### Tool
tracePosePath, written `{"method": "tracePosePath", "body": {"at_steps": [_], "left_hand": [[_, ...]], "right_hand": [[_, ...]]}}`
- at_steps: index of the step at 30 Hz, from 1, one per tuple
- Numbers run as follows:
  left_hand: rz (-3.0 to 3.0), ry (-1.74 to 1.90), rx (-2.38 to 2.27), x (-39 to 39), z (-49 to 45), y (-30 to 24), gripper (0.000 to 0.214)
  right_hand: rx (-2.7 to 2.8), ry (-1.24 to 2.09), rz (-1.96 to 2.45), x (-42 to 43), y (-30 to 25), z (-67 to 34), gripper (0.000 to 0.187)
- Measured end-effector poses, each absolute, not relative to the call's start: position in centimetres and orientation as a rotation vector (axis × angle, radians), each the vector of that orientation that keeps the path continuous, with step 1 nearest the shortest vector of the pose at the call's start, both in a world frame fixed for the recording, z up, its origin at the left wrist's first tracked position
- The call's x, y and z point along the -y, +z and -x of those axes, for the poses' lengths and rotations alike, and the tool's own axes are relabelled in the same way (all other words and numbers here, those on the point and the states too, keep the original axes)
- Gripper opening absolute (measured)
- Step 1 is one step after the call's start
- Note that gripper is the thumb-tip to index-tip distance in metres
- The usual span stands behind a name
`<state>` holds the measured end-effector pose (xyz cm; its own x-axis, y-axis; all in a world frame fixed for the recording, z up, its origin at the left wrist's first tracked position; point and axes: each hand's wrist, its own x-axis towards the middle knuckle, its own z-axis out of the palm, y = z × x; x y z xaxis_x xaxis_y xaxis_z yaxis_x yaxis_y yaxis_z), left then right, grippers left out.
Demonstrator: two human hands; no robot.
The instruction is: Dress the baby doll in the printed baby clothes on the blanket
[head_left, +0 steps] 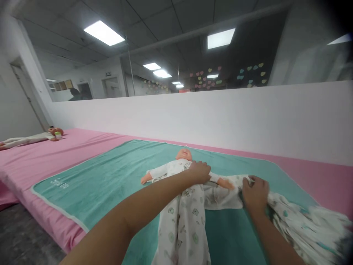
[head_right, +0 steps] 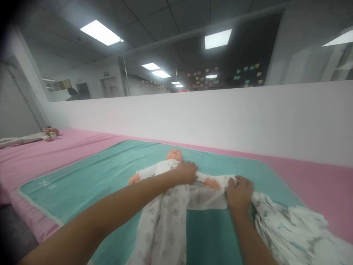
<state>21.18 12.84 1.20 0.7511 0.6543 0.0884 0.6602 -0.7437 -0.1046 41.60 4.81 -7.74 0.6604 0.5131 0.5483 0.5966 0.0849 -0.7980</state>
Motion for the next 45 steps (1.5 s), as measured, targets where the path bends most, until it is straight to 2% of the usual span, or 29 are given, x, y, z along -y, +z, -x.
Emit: {"method": "tracePosePath", "body": {"at_steps": [2,4,7,10,13,15,18,23,30,37,45], "left_hand": [[2.796,-0.127,1.115,-12.8,-18.8,1.9,0.035],[2.765,-0.221,1.196,-12.9,-15.8,2.4,0.038],[2.796,-0.542,1.308,-12.9,-10.8,2.1,0.04],[2.847,-0.9,1.414,-12.9,-6.8,0.3,0.043],[2.834,-1.119,1.509,-13.3,-4.7,-2.0,0.045],[2.809,-1.213,1.54,-13.6,-4.3,-3.4,0.042],[2.782,-1.248,1.605,-13.9,-4.2,-4.4,0.042],[2.939,-1.134,1.752,-13.7,-3.2,-4.0,0.055],[3.306,-1.264,1.841,-12.9,-1.9,-2.7,0.078],[3.436,-1.378,1.87,-12.6,-2.4,-3.1,0.089],[3.485,-1.505,1.876,-12.4,-3.1,-3.5,0.092]], "right_hand": [[1.172,-0.332,1.629,-4.6,-7.1,-40.1,0.031],[1.344,-0.324,1.58,-4.7,-6.6,-38.2,0.03],[1.436,-0.069,1.488,-5.2,-6.6,-34.4,0.031],[1.475,0.333,1.41,-5.9,-7.2,-30.6,0.04],[1.476,0.686,1.371,-6.4,-7.8,-28.5,0.051],[1.448,0.769,1.398,-6.5,-8.0,-28.2,0.056],[1.426,0.834,1.4,-6.7,-8.0,-28.7,0.061],[1.365,0.936,1.295,-7.5,-8.2,-29.0,0.065],[1.324,1.065,1.202,-7.5,-7.1,-28.0,0.056],[1.24,1.207,1.065,-6.8,-6.4,-27.7,0.065],[1.112,1.242,1.045,-6.6,-6.4,-27.8,0.058]]}}
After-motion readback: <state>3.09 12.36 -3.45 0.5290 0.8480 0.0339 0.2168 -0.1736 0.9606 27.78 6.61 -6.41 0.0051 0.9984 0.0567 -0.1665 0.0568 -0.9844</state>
